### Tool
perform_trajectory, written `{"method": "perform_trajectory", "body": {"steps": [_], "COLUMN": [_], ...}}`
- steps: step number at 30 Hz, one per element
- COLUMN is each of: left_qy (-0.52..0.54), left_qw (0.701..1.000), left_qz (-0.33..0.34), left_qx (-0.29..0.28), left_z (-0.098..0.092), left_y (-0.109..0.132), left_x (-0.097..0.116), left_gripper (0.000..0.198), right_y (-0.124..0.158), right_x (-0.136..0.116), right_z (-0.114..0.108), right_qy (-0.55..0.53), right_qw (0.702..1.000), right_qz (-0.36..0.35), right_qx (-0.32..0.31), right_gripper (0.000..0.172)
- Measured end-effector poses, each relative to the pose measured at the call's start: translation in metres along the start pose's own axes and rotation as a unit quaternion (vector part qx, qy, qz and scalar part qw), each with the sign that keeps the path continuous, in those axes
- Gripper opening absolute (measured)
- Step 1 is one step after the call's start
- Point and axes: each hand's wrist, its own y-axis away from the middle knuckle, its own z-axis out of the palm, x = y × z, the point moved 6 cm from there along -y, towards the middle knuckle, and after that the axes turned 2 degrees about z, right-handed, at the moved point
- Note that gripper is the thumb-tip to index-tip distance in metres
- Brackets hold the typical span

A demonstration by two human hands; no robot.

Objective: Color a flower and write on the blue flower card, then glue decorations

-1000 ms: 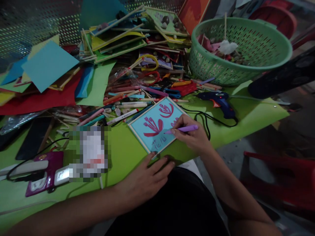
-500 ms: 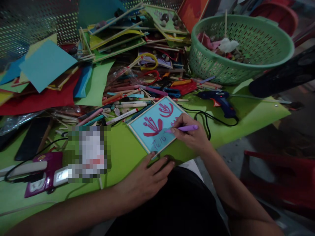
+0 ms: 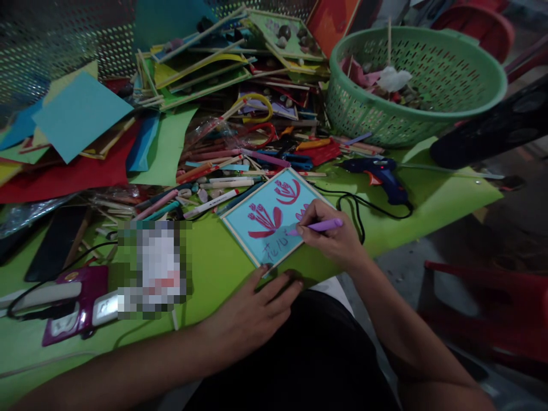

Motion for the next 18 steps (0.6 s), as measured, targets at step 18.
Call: {"method": "perform_trajectory", "body": {"steps": [18], "left_qy": [-0.002], "left_qw": [1.0], "left_qz": [-0.003], "left_qx": [0.002], "left_z": [-0.0003], "left_y": [0.0], "left_x": [-0.0006], "left_gripper": [0.031], "right_y": [0.0017], "right_x": [-0.0028], "right_z": [-0.0002], "right_qy": [0.0], "right_qw": [1.0], "right_qz": [-0.004], "right_qx": [0.001], "right_gripper": [0.028]}}
